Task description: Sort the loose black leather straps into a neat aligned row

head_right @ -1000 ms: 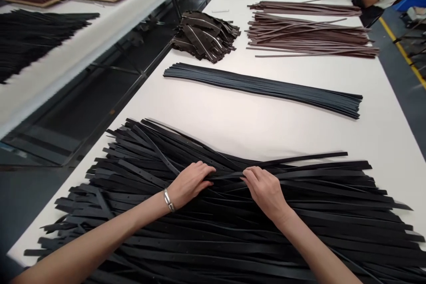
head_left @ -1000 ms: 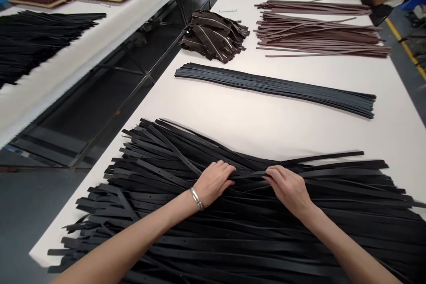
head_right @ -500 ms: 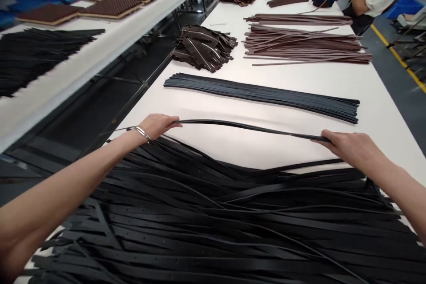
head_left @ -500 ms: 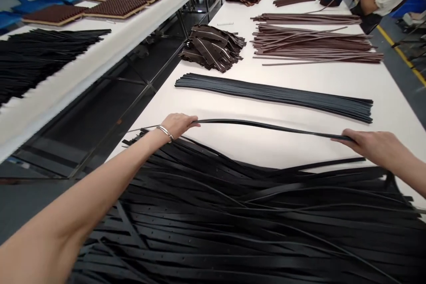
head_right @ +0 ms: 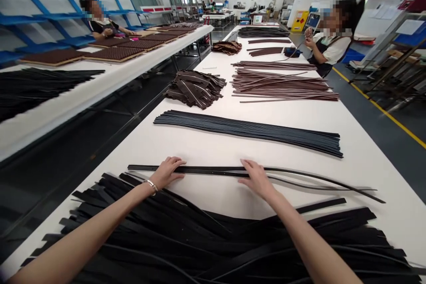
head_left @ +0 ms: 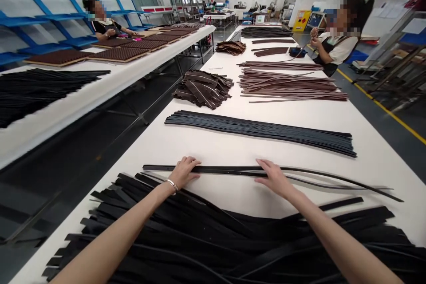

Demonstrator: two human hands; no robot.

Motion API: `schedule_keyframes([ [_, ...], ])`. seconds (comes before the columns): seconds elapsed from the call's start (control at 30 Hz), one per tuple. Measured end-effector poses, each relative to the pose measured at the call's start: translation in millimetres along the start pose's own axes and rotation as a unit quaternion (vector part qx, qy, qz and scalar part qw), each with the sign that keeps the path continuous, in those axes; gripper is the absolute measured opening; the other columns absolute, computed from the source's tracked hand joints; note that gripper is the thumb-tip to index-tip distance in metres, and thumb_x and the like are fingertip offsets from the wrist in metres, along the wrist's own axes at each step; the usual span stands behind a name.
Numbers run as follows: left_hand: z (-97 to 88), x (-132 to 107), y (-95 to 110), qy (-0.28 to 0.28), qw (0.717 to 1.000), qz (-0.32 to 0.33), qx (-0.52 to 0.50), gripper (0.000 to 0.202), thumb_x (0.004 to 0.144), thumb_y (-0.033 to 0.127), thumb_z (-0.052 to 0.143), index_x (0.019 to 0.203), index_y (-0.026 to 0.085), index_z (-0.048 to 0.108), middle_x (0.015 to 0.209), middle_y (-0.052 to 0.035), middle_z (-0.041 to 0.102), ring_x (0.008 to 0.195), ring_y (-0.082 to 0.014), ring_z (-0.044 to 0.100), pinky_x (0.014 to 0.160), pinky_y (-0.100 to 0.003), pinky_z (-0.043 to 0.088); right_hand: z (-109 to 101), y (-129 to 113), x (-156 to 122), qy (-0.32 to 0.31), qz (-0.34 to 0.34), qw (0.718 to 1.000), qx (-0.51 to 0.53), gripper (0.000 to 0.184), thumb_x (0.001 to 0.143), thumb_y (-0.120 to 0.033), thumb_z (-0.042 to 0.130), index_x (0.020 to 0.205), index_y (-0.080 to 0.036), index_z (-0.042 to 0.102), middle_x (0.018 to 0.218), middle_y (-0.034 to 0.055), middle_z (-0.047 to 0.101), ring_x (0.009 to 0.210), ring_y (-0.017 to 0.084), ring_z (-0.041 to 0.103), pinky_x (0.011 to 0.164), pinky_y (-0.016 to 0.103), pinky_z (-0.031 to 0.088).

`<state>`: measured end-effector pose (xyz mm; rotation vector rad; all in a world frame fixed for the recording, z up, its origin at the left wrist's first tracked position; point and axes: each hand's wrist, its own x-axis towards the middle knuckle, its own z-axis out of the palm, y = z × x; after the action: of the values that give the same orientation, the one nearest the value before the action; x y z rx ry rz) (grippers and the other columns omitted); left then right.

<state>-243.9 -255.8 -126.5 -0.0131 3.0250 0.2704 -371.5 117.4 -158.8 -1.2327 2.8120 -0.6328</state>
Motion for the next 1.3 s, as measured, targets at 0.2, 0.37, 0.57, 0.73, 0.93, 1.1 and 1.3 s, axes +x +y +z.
schedule_keyframes([
  [0.2, 23.1, -9, 16, 0.091, 0.993, 0.053, -0.044, 0.031, 0.088, 0.021, 0.057, 0.119, 0.024, 0.059, 0.119, -0.0106, 0.06, 0.105, -0.0257, 0.053, 0.09, -0.044, 0.047, 30, -18, 11, 0.034, -0.006, 0.999, 0.034, 0.047, 0.088, -0.036, 0.06, 0.134, -0.029, 0.052, 0.12, 0.0105, 0.064, 0.112, 0.029, 0.058, 0.091, 0.049, 0.046],
  [0.37, 26.2, -1, 30, 0.062, 0.995, 0.051, -0.058, 0.012, 0.089, 0.017, 0.055, 0.097, 0.019, 0.063, 0.102, -0.0088, 0.064, 0.096, -0.0241, 0.053, 0.085, -0.041, 0.046, 26, -13, 11, 0.042, -0.022, 0.996, 0.071, 0.03, 0.098, -0.037, 0.044, 0.119, -0.027, 0.063, 0.109, 0.0074, 0.067, 0.102, 0.024, 0.061, 0.084, 0.041, 0.049],
  [0.57, 19.2, 5, 36, 0.053, 0.994, 0.053, -0.083, 0.01, 0.083, 0.015, 0.063, 0.091, 0.021, 0.065, 0.092, -0.0062, 0.064, 0.088, -0.0235, 0.053, 0.079, -0.04, 0.045, 18, -13, 30, -0.011, -0.013, 0.996, 0.086, 0.02, 0.092, -0.034, 0.054, 0.102, -0.027, 0.07, 0.097, 0.0047, 0.067, 0.092, 0.022, 0.063, 0.081, 0.038, 0.052],
  [0.73, 23.1, 12, 37, 0.078, 0.986, 0.053, -0.136, 0.007, 0.08, 0.013, 0.066, 0.075, 0.019, 0.064, 0.094, -0.0058, 0.064, 0.095, -0.0223, 0.053, 0.085, -0.036, 0.046, 16, -21, 24, -0.045, 0.017, 0.988, 0.148, 0.022, 0.094, -0.028, 0.049, 0.095, -0.024, 0.07, 0.093, 0.0047, 0.064, 0.083, 0.019, 0.063, 0.076, 0.033, 0.052],
  [0.93, 27.3, 25, 44, 0.078, 0.976, -0.025, -0.201, 0.01, 0.076, 0.01, 0.067, 0.08, 0.017, 0.061, 0.086, -0.003, 0.063, 0.089, -0.0204, 0.056, 0.086, -0.037, 0.047, 20, -25, -11, 0.013, -0.02, 0.991, 0.135, 0.028, 0.094, -0.035, 0.05, 0.11, -0.022, 0.07, 0.103, 0.0106, 0.064, 0.099, 0.025, 0.059, 0.087, 0.04, 0.049],
  [1.1, -6.4, -18, 85, 0.051, 0.975, 0.047, -0.213, 0.008, 0.081, 0.021, 0.069, 0.085, 0.017, 0.064, 0.093, -0.0053, 0.061, 0.095, -0.0219, 0.053, 0.092, -0.037, 0.042, 16, -26, -9, -0.006, 0.055, 0.982, 0.182, 0.026, 0.094, -0.028, 0.05, 0.106, -0.021, 0.073, 0.096, 0.0077, 0.065, 0.086, 0.02, 0.061, 0.077, 0.033, 0.048],
  [1.3, -6.0, -140, 135, -0.168, 0.947, 0.209, -0.179, 0.016, 0.09, 0.034, 0.058, 0.094, 0.023, 0.068, 0.088, -0.0023, 0.066, 0.084, -0.0187, 0.055, 0.075, -0.031, 0.041, 10, -32, -2, -0.013, 0.084, 0.976, 0.2, 0.023, 0.09, -0.019, 0.056, 0.105, -0.017, 0.073, 0.094, 0.0064, 0.065, 0.085, 0.017, 0.06, 0.079, 0.029, 0.045],
])
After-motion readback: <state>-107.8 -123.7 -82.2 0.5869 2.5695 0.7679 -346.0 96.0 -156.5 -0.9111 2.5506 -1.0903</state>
